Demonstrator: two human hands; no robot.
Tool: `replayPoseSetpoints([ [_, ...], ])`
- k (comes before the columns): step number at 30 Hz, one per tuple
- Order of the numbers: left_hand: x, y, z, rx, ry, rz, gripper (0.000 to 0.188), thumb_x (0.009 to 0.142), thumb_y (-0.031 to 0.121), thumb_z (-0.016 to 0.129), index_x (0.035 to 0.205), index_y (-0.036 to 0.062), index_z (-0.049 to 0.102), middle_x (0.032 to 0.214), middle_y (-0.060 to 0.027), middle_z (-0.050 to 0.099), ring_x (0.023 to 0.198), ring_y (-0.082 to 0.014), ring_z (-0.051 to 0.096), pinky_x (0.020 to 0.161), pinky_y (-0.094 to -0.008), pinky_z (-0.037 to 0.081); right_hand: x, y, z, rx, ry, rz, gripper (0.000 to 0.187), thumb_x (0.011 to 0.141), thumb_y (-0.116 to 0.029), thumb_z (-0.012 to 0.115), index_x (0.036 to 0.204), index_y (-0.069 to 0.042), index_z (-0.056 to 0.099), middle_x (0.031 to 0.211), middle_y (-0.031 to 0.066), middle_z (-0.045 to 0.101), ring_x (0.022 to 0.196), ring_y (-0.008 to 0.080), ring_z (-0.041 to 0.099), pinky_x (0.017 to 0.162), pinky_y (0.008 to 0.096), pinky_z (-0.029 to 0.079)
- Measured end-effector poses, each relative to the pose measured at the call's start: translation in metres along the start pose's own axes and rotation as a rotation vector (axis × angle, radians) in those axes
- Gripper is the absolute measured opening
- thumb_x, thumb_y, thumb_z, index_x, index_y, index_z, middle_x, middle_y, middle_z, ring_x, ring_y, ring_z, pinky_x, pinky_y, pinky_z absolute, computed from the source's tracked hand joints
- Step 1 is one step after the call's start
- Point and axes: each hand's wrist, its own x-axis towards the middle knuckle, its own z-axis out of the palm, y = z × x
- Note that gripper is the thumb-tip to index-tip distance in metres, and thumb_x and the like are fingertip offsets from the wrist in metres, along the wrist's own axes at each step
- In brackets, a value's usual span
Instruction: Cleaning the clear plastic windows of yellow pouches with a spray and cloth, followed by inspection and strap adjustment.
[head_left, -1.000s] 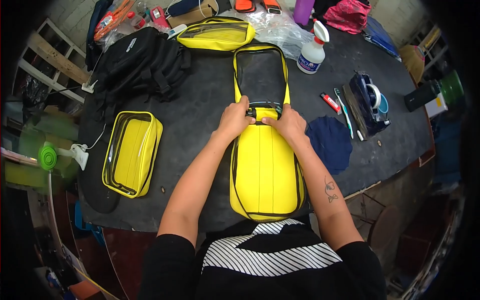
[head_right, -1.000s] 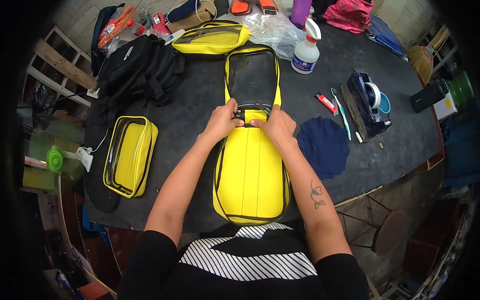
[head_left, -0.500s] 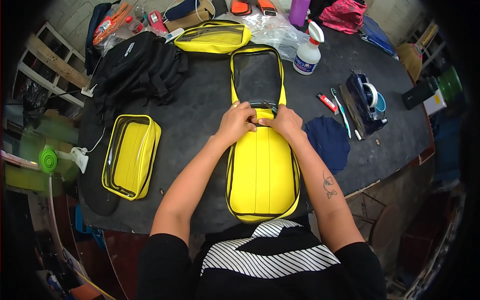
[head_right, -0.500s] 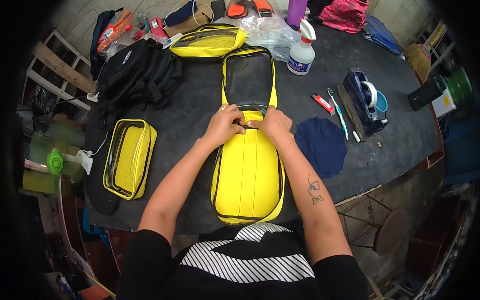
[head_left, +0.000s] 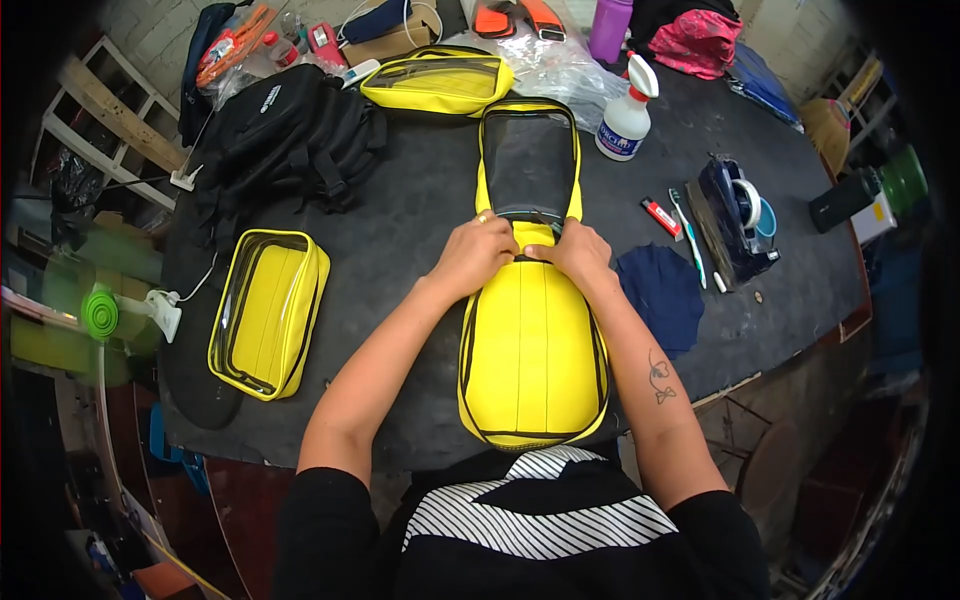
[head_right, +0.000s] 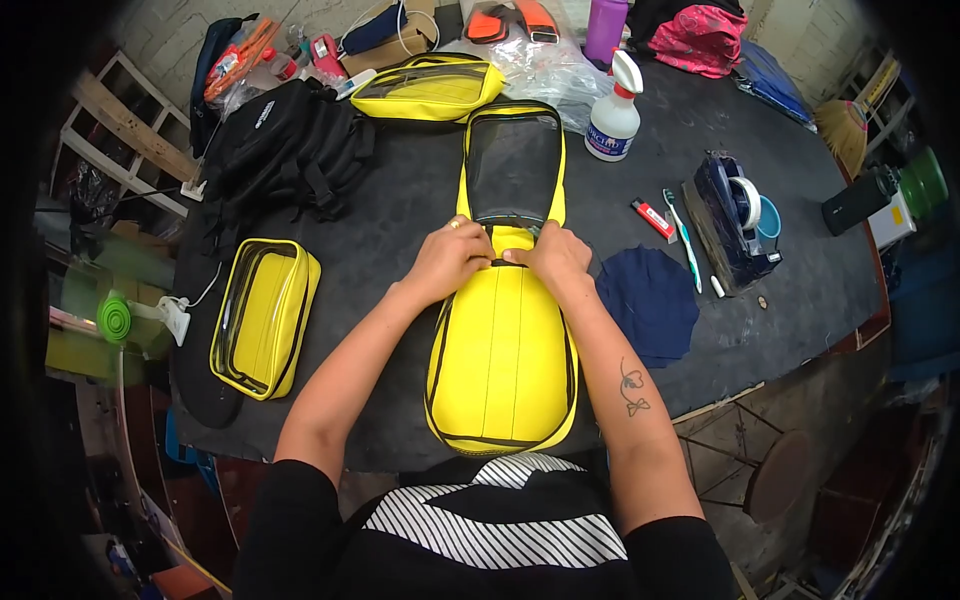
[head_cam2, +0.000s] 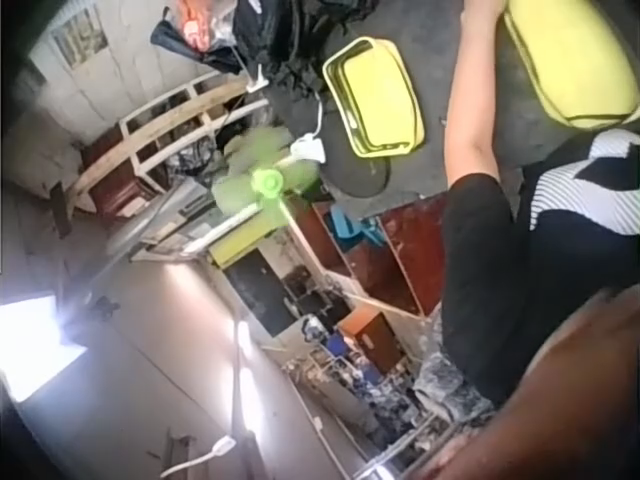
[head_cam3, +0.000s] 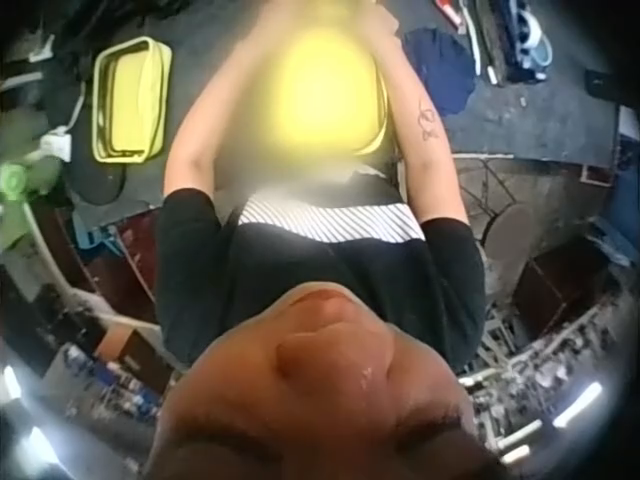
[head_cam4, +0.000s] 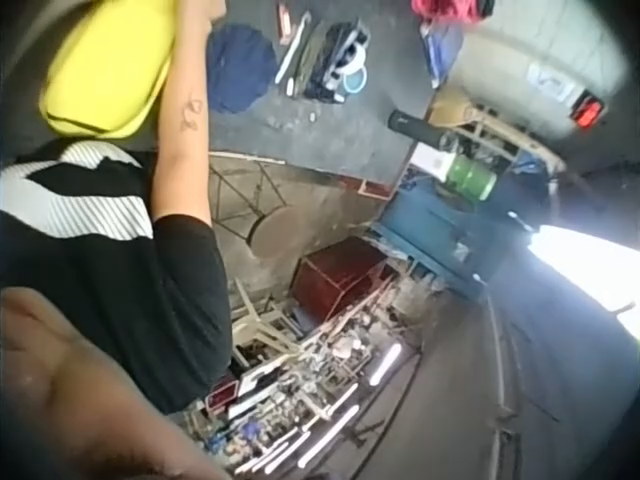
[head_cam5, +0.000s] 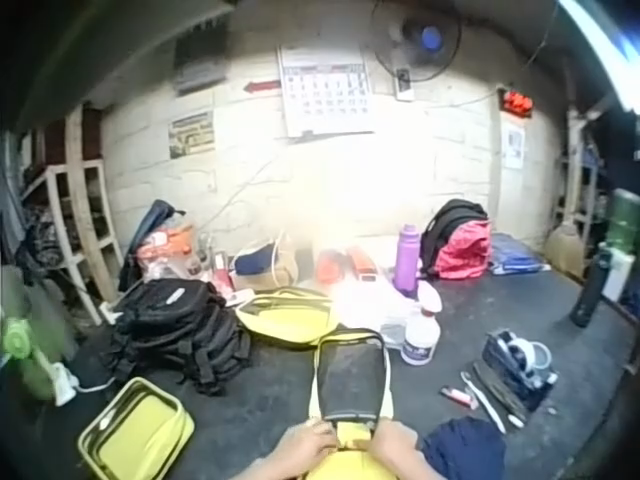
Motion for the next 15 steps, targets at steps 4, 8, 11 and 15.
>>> replayPoseSetpoints([
  [4,-0.004,-0.002,0.015,0.196,-0.007,0.154,0.008,0.073,0.009,0.07,0.08,0.0057,0.07,0.087,-0.0033,0.063,0.089,-0.0229,0.058,0.08,-0.0345,0.049,-0.001,-0.001,0.002,0.003,0.011,-0.008,0.071,0.067,-0.054,0.079,0.106,0.002,0.061,0.101,0.0207,0.069,0.097,0.032,0.067,0.082,0.0388,0.052],
  [8,-0.004,-0.005,0.017,0.002,0.05,-0.002,0.008,0.075,0.005,0.068,0.082,0.0034,0.069,0.088,-0.0055,0.064,0.089,-0.0248,0.058,0.081,-0.0347,0.048,0.001,0.001,0.002,-0.004,0.014,-0.009,0.071,0.067,-0.054,0.079,0.106,0.002,0.061,0.1,0.0214,0.069,0.096,0.0322,0.068,0.081,0.0389,0.052],
  [11,-0.006,-0.01,0.024,-0.157,0.083,-0.079,0.008,0.076,0.002,0.066,0.084,0.0019,0.069,0.089,-0.0075,0.065,0.089,-0.0265,0.058,0.081,-0.0342,0.047,0.0,0.009,0.014,0.038,0.05,-0.009,0.071,0.064,-0.056,0.08,0.102,0.001,0.061,0.099,0.0194,0.068,0.096,0.0337,0.066,0.079,0.0404,0.052],
  [15,-0.013,-0.016,0.031,-0.327,0.229,-0.148,0.01,0.08,-0.003,0.062,0.087,0.0011,0.068,0.091,-0.0097,0.065,0.094,-0.0263,0.059,0.084,-0.0335,0.046,-0.01,0.023,0.028,-0.043,0.619,-0.429,0.05,0.073,-0.04,0.075,0.101,-0.001,0.06,0.09,0.0119,0.06,0.088,0.0319,0.056,0.078,0.0403,0.044],
])
